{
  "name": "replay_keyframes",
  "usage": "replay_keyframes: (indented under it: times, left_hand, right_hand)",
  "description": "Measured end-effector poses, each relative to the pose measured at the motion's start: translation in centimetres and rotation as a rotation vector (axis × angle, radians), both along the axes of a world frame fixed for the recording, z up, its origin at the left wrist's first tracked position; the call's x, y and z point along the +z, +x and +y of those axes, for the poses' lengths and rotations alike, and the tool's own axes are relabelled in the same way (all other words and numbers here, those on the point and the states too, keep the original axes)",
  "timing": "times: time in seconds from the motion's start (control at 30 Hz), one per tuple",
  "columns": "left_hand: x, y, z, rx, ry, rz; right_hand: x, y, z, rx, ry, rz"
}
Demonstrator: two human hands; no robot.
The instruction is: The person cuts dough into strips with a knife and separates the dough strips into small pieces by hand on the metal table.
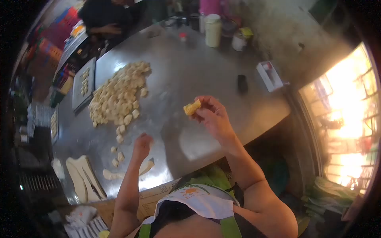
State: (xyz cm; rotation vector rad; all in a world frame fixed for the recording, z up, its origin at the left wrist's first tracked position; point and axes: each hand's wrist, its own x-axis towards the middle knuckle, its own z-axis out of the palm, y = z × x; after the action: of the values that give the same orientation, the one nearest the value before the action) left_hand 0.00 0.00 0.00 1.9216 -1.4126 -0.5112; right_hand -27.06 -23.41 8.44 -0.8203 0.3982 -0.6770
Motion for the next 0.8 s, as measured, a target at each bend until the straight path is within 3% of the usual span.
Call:
replay_keyframes:
  times: [0.07, 0.1, 0.17, 0.23, 0.3, 0.37, 0.4, 0.47, 0.5, 0.7, 0.8]
  left_hand:
    - [0.8, -0.6, 5.1, 0.113, 0.085, 0.020]
    - [-2.1, 0.9, 10.3, 0.164, -0.048, 0.043]
    - [-3.7, -0.5, 19.9, 0.390, -0.044, 0.163]
    - [-1.7, -2.2, 27.9, 0.539, -0.025, 0.139]
    - [-2.8, -4.0, 34.8, 0.684, -0.031, 0.121]
    - [-5.7, -6.5, 43.1, 0.866, 0.041, 0.393]
    - [-6.5, -8.2, 46.1, 0.906, 0.032, 0.394]
    - [-8.3, -11.0, 50.7, 1.122, -0.101, 0.093]
    - [-8.6, -12.0, 53.0, 1.154, -0.115, 0.090]
    - [-6.6, -18.2, 64.3, 1.391, -0.252, 0.437]
    - [-2.9, -18.2, 66.1, 1.432, -0.413, 0.444]
  right_hand:
    - [2.4, 0.6, 1.7, 0.114, -0.030, -0.059]
    - [5.5, 3.4, 7.1, 0.186, -0.183, -0.056]
    - [10.0, 5.1, 15.4, 0.320, -0.095, -0.253]
    - [15.7, 6.4, 23.2, 0.575, 0.111, -0.351]
    - [18.3, 7.9, 28.0, 0.994, 0.196, -0.353]
    - [20.4, 10.1, 33.0, 1.183, 0.266, -0.269]
    - [21.1, 11.3, 35.3, 1.319, 0.315, -0.171]
    - [22.1, 13.6, 39.7, 1.390, 0.309, -0.140]
    - [22.7, 14.5, 41.8, 1.417, 0.309, -0.114]
    - [24.1, 18.5, 52.4, 1.672, 0.202, 0.029]
    - [21.5, 21.6, 57.6, 1.612, 0.244, 0.096]
